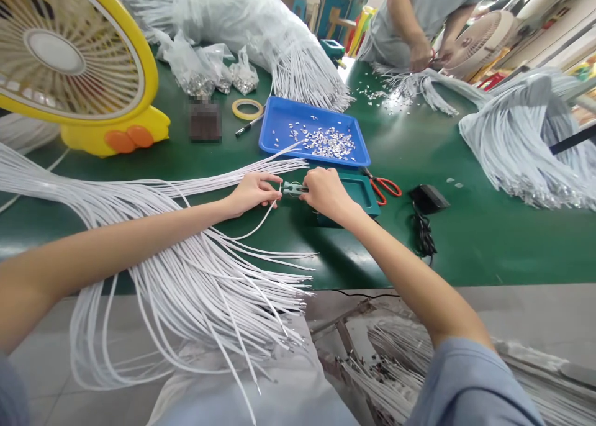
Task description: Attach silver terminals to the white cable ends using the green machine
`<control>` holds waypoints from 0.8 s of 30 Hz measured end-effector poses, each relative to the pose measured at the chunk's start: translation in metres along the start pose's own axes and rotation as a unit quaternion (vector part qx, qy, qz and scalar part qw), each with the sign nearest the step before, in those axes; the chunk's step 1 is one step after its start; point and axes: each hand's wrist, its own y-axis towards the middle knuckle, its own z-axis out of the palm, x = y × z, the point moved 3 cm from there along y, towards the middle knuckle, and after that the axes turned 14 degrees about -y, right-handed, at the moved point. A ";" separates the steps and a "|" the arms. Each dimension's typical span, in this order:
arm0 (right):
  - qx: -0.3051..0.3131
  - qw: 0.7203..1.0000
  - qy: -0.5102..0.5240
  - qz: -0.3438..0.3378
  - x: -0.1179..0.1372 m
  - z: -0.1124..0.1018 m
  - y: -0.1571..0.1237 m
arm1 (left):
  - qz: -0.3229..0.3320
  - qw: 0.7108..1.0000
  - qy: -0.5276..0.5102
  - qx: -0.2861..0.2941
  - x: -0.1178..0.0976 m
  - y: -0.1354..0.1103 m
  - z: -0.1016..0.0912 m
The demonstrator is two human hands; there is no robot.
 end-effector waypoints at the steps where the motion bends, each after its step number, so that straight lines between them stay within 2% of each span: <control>1: 0.001 1.000 0.002 -0.001 0.002 0.000 0.000 | 0.001 1.000 0.006 -0.002 0.000 0.000 0.000; 8: -0.002 0.999 0.047 -0.002 -0.001 0.004 0.001 | 0.000 0.999 0.040 -0.001 0.002 0.001 -0.002; 14: -0.049 0.989 0.117 0.075 -0.023 0.016 -0.004 | 0.000 1.000 0.028 0.009 0.003 0.001 -0.002; 19: -0.081 0.986 0.117 0.089 -0.033 0.016 -0.008 | 0.003 0.999 -0.032 0.010 0.004 0.003 -0.005; 20: -0.104 0.983 0.112 0.099 -0.033 0.013 -0.010 | 0.011 0.999 -0.041 0.010 0.002 0.003 -0.005; 22: -0.195 0.965 0.120 0.129 -0.029 0.004 -0.017 | 0.033 0.998 -0.049 0.004 -0.005 -0.001 -0.002; 24: -0.322 0.918 0.182 0.141 -0.018 -0.004 -0.025 | 0.069 0.997 -0.042 0.000 -0.018 -0.011 0.007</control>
